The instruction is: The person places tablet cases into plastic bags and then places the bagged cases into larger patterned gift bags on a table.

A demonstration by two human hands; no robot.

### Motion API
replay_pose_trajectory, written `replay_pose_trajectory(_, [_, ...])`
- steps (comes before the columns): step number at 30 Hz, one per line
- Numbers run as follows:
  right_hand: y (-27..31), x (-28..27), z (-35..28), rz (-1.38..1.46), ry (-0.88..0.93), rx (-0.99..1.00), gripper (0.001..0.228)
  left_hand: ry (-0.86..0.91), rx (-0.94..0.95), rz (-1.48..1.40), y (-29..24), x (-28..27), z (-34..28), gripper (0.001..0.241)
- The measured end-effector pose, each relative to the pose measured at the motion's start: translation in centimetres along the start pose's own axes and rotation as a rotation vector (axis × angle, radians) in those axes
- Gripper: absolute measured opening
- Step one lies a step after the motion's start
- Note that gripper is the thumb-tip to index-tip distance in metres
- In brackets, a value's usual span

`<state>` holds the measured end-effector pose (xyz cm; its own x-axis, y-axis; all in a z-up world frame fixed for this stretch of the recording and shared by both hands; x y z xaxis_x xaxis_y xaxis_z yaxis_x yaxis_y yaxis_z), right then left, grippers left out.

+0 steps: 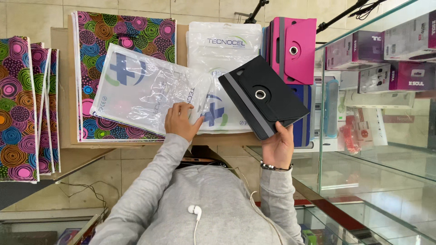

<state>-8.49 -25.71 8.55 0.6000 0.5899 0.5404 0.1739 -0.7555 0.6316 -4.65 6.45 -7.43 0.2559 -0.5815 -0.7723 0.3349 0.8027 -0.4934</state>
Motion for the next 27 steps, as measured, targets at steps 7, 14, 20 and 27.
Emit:
replay_pose_trajectory(7, [-0.7, -1.1, -1.6, -0.021, -0.029, 0.008, 0.039, 0.090, -0.046, 0.068, 0.9, 1.5, 0.2, 0.024])
replay_pose_trajectory(14, [-3.4, -5.5, -0.7, -0.256, 0.066, -0.220, 0.066, 0.143, -0.224, -0.012, 0.4, -1.4, 1.1, 0.012])
replay_pose_trajectory(20, [-6.7, -4.2, -2.9, -0.494, 0.264, -0.496, 0.095, 0.184, -0.568, -0.349, 2.4, -3.4, 2.0, 0.011])
replay_pose_trajectory(27, [-11.6, -4.6, -4.6, -0.475, 0.318, -0.433, 0.096, 0.054, -0.620, -0.650, 4.7, -4.8, 3.6, 0.007])
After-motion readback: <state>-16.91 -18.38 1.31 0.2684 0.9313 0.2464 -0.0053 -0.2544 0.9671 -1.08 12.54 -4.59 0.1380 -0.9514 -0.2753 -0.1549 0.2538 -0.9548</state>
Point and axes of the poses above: each hand's wrist, its own z-axis towards the middle knuckle, its own x-axis out of the palm, y = z × x, the point moved 4 cm from there along z, towards the middle knuckle, and after that the axes turned 11 degrees about x, right-handed, at the moved point
